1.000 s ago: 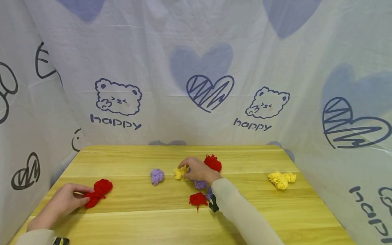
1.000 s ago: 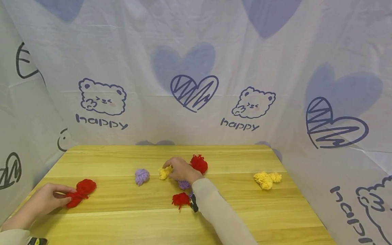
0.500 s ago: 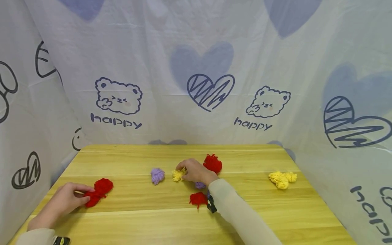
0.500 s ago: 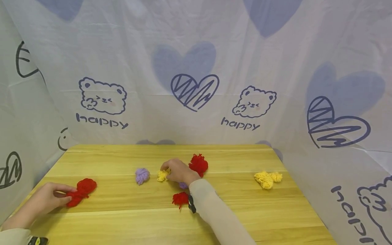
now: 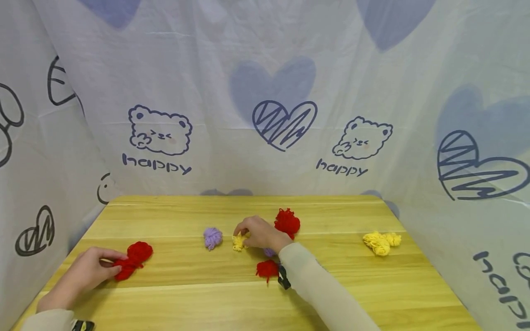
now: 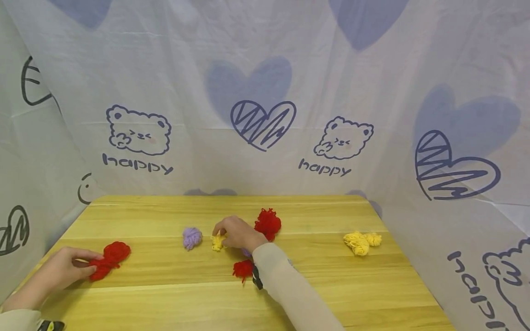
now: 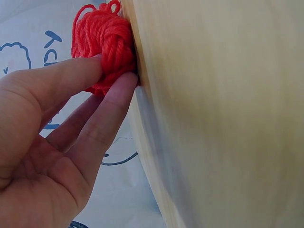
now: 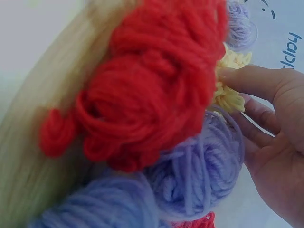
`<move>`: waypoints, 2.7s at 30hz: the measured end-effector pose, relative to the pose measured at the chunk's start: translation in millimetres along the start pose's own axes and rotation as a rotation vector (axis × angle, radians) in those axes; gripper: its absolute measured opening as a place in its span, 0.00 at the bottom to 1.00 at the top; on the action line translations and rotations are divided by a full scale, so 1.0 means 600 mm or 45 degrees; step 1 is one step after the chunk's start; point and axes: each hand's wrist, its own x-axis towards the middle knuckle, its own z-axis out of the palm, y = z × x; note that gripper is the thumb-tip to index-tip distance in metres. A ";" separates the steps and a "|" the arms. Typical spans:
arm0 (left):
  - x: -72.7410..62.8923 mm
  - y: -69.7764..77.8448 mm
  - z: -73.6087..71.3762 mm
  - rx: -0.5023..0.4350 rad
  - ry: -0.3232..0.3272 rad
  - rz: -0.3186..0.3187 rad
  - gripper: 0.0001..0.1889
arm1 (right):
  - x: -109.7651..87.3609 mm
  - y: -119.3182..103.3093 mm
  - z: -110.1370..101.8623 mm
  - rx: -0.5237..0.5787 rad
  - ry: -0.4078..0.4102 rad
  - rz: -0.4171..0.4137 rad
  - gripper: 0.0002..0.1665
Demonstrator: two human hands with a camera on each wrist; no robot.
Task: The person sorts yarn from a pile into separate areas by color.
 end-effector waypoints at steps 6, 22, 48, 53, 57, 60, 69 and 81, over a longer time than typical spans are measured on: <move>0.000 0.002 0.000 -0.001 0.006 0.002 0.14 | 0.002 -0.002 -0.002 -0.011 -0.008 -0.013 0.17; -0.001 0.004 0.001 0.004 0.013 -0.018 0.14 | -0.015 -0.017 -0.046 0.195 0.121 -0.016 0.18; 0.002 0.002 0.000 0.027 -0.004 -0.019 0.14 | -0.063 0.010 -0.071 0.287 0.159 0.033 0.17; 0.003 0.002 0.000 0.023 -0.006 -0.014 0.14 | -0.075 0.019 -0.077 0.261 0.192 0.040 0.17; 0.004 0.002 0.000 0.021 -0.016 -0.026 0.14 | -0.087 0.025 -0.083 0.251 0.220 0.056 0.17; 0.004 0.003 -0.001 0.024 -0.020 -0.035 0.14 | -0.095 0.030 -0.088 0.253 0.239 0.084 0.16; 0.003 0.005 -0.001 0.027 -0.022 -0.050 0.15 | -0.119 0.051 -0.097 0.259 0.281 0.151 0.17; 0.003 0.003 -0.002 0.007 -0.026 -0.051 0.15 | -0.159 0.078 -0.113 0.276 0.336 0.214 0.16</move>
